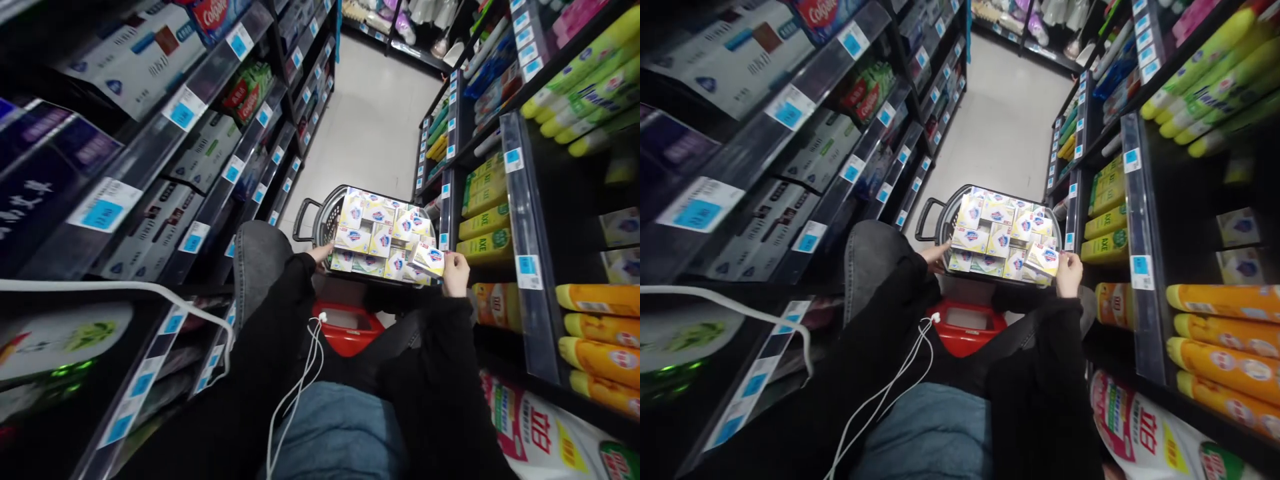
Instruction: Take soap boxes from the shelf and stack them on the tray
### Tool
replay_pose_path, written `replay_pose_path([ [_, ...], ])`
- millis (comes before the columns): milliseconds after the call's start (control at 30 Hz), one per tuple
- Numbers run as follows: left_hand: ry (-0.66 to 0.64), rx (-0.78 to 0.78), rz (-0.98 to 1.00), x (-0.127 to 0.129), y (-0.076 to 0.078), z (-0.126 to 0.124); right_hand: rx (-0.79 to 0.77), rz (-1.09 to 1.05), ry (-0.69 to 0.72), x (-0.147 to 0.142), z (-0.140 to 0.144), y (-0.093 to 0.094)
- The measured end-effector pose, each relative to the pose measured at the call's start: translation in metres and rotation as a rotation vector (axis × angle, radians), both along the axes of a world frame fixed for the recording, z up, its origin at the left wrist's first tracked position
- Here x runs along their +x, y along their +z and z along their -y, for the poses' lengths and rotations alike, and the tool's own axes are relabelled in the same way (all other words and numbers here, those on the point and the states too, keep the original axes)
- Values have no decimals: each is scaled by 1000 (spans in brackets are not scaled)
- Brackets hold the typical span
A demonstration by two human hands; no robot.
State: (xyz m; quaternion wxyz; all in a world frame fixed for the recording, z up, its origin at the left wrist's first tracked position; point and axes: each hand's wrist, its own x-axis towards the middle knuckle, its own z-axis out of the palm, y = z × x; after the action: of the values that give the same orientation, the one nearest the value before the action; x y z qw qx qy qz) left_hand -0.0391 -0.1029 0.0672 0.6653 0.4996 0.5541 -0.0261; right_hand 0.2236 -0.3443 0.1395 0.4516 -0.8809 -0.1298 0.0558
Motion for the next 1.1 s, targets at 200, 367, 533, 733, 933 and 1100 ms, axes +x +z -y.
replay_pose_path([
  [200,201,-480,8,-11,24,34,-87,-125,-43,8,-27,-56],
  [367,414,-826,315,-22,21,32,-196,63,86,-14,-28,-62],
  [533,579,-915,452,-22,21,26,-262,150,486,-16,-13,-65],
  [733,583,-922,416,-22,21,22,-171,166,575,-10,-17,-73],
  [933,618,-911,429,-18,27,25,-119,187,585,-13,-26,-75],
  [1100,621,-848,391,-15,38,29,-96,181,589,-12,-29,-77],
])
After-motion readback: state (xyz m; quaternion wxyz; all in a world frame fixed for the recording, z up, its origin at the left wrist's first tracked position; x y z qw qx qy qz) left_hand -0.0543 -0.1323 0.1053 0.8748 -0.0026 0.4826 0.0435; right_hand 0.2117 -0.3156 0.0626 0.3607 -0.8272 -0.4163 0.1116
